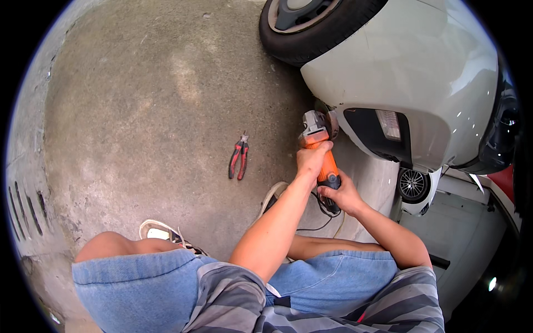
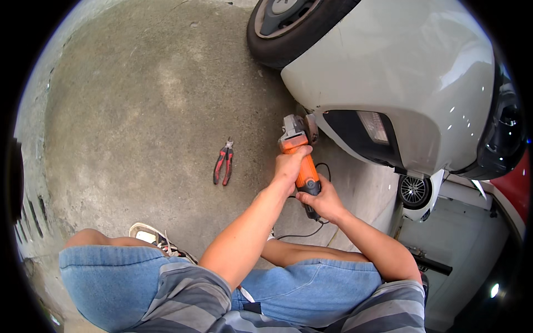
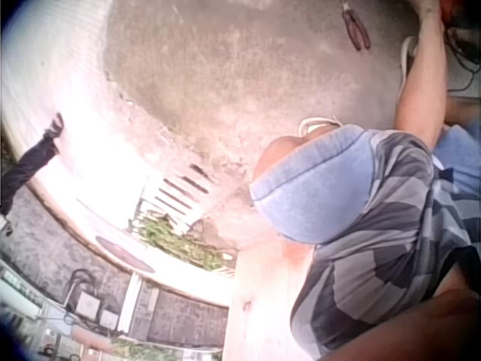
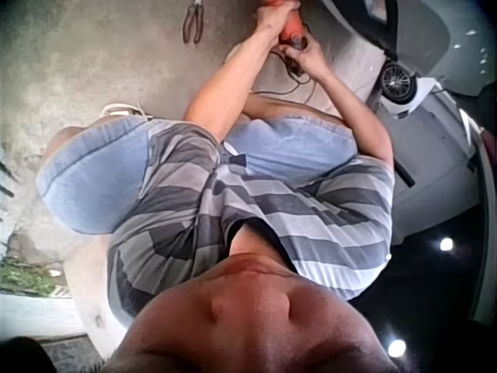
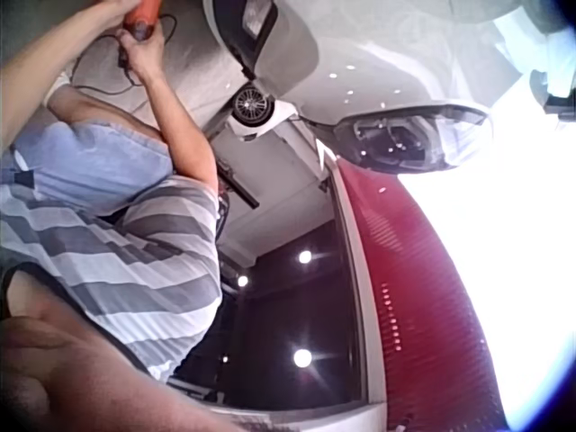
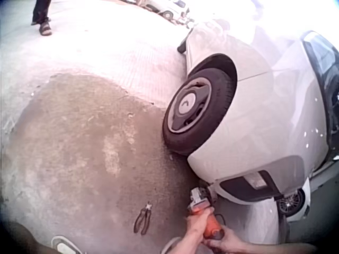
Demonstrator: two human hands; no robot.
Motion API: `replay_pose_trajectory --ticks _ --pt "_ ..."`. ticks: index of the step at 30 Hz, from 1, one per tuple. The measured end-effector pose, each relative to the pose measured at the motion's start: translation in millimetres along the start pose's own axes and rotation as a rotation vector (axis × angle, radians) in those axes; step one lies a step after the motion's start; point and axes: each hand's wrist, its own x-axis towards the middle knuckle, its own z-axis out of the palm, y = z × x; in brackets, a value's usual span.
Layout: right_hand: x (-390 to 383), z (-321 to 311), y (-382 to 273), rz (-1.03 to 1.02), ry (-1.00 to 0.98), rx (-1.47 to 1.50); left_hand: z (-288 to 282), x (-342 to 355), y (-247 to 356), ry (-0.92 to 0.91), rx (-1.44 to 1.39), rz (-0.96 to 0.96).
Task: The person uses pliers to pull out small fasteners from the front bumper of a car and then grinds down a portion of the bumper with an angle grinder.
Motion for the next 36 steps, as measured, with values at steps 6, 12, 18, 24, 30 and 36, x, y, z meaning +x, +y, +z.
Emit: replay_pose_trajectory --ticks 6,12,18,24,30,36 --pt "-6 -2 -7 0.023 -0.009 -0.058 1 -12 3 0.003 -0.018 -0.014" --pt "-5 -3 -1 -0.019 0.013 -0.047 2 -6 -1 0.004 0.004 0.010" --pt "-5 -8 7 -0.071 0.031 -0.084 4 -9 -6 0.015 -0.027 0.009" --pt "-13 -15 3 -0.045 0.008 0.021 16 -12 -8 0.058 0.033 0.033" --pt "-15 -32 7 -0.066 -0.020 0.017 30 -17 -6 0.081 0.053 0.073" --pt "-17 -34 4 0.004 -0.138 0.080 27 -22 -15 0.213 0.026 0.074"
